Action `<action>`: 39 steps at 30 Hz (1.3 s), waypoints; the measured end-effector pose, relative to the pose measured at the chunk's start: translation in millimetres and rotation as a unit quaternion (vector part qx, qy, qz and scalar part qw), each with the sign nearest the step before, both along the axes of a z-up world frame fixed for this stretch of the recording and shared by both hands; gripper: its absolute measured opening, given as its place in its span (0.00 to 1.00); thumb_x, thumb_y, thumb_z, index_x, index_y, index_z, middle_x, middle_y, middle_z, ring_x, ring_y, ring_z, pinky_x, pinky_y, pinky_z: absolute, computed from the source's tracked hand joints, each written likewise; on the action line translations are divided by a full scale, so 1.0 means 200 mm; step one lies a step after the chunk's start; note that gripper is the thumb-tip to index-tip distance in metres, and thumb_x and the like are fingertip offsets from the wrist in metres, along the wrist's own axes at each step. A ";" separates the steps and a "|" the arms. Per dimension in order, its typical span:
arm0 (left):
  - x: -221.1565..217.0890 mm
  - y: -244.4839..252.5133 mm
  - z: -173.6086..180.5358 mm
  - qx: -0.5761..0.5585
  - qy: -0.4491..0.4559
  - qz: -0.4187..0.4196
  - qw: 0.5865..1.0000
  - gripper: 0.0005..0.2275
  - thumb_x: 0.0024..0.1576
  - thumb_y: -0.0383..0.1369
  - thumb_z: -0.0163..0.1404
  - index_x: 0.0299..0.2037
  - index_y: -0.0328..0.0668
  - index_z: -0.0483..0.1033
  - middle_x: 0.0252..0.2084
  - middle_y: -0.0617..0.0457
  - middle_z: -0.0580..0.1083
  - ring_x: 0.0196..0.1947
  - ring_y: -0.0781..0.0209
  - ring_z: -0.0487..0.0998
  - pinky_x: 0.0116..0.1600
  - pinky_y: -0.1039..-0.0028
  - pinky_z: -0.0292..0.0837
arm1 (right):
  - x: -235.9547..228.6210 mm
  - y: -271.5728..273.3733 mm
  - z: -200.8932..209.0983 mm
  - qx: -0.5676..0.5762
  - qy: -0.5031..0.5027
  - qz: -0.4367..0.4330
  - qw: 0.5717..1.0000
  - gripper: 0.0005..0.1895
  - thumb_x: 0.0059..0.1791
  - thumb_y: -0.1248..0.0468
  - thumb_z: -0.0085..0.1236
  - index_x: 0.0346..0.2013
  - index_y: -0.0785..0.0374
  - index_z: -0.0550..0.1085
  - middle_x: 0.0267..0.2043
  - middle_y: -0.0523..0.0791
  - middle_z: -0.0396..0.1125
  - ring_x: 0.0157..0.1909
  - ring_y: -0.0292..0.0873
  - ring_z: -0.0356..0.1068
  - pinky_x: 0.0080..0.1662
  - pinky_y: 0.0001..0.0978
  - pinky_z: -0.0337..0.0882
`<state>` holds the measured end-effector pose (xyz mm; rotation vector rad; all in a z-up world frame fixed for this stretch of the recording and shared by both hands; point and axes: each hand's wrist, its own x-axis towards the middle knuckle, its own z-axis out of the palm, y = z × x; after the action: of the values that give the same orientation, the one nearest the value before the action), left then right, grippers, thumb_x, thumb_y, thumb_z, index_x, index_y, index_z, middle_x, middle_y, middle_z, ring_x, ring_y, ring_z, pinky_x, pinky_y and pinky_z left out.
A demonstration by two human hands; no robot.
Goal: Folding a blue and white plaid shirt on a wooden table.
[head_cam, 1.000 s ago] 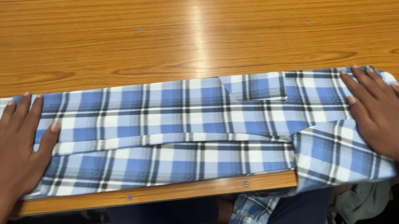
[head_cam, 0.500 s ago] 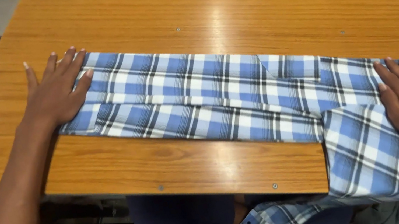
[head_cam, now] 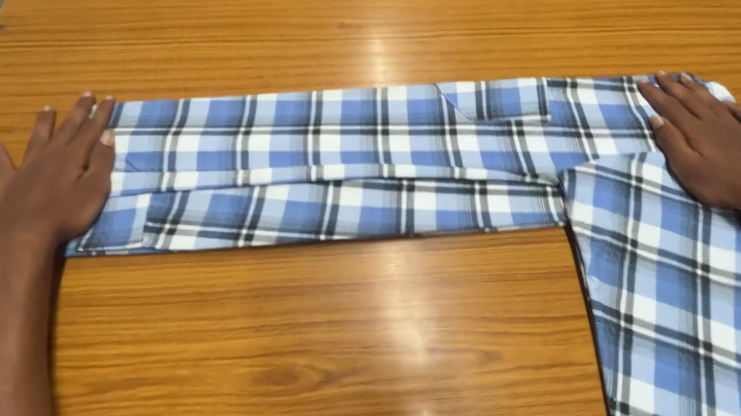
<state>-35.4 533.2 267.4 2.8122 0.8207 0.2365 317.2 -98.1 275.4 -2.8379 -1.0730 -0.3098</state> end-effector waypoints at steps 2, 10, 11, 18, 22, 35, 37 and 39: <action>-0.02 -0.02 -0.02 0.000 -0.008 -0.007 1.000 0.26 0.66 0.52 0.22 0.76 0.73 0.48 0.79 0.68 0.46 0.79 0.55 0.40 0.75 0.38 0.16 | -0.04 -0.02 0.00 0.002 0.006 0.001 1.000 0.31 0.58 0.48 0.29 0.76 0.46 0.56 0.79 0.44 0.48 0.79 0.46 0.44 0.69 0.55 0.42; 0.00 0.04 -0.07 0.167 -0.023 -0.011 0.986 0.23 0.70 0.48 0.29 0.73 0.59 0.60 0.74 0.53 0.60 0.74 0.45 0.54 0.71 0.32 0.30 | -0.02 -0.02 -0.01 0.014 -0.005 0.016 1.000 0.29 0.59 0.50 0.32 0.76 0.47 0.59 0.79 0.45 0.51 0.79 0.47 0.47 0.68 0.55 0.46; -0.03 0.01 -0.05 0.166 -0.021 -0.009 0.986 0.23 0.70 0.48 0.29 0.73 0.59 0.60 0.74 0.53 0.60 0.74 0.45 0.54 0.71 0.32 0.30 | 0.00 -0.03 -0.03 0.014 -0.004 0.019 1.000 0.29 0.59 0.50 0.32 0.76 0.47 0.59 0.79 0.45 0.51 0.79 0.47 0.47 0.68 0.55 0.46; 0.08 -0.48 0.17 0.158 -0.227 -0.138 0.951 0.19 0.77 0.43 0.39 0.68 0.39 0.70 0.70 0.41 0.70 0.75 0.40 0.65 0.80 0.46 0.50 | -0.23 0.07 0.10 -0.006 -0.175 0.004 0.985 0.20 0.68 0.50 0.38 0.70 0.54 0.65 0.73 0.47 0.62 0.78 0.45 0.56 0.73 0.45 0.48; 0.18 -0.71 0.12 0.047 -0.169 -0.215 0.961 0.26 0.70 0.51 0.33 0.72 0.46 0.64 0.74 0.43 0.62 0.77 0.44 0.55 0.77 0.48 0.43 | -0.33 0.22 0.09 0.087 -0.012 0.117 0.989 0.31 0.62 0.46 0.36 0.76 0.58 0.60 0.75 0.50 0.58 0.80 0.50 0.50 0.75 0.43 0.45; 0.13 -0.29 -0.02 0.024 0.019 -0.108 0.994 0.33 0.61 0.63 0.20 0.76 0.68 0.48 0.79 0.59 0.45 0.78 0.52 0.41 0.75 0.43 0.23 | -0.30 0.22 0.02 -0.036 0.046 0.072 0.996 0.39 0.56 0.38 0.26 0.77 0.51 0.48 0.79 0.44 0.45 0.80 0.44 0.40 0.71 0.45 0.41; 0.12 -0.27 -0.02 0.019 0.018 -0.077 0.997 0.33 0.61 0.64 0.19 0.76 0.67 0.48 0.79 0.59 0.46 0.79 0.53 0.41 0.75 0.43 0.20 | -0.30 0.22 0.03 -0.039 0.051 0.076 0.995 0.40 0.55 0.37 0.25 0.78 0.51 0.47 0.80 0.43 0.44 0.80 0.45 0.39 0.71 0.46 0.40; 0.12 -0.25 -0.04 0.025 0.015 -0.071 0.997 0.33 0.62 0.63 0.19 0.76 0.67 0.48 0.79 0.59 0.46 0.79 0.53 0.42 0.75 0.43 0.19 | -0.26 0.19 0.04 -0.046 0.056 0.073 0.995 0.40 0.55 0.37 0.24 0.78 0.50 0.47 0.80 0.43 0.44 0.80 0.45 0.39 0.71 0.47 0.40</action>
<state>-10.6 483.4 259.9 2.9109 0.6264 0.1964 265.0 -61.0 282.6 -2.7963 -1.2937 -0.0905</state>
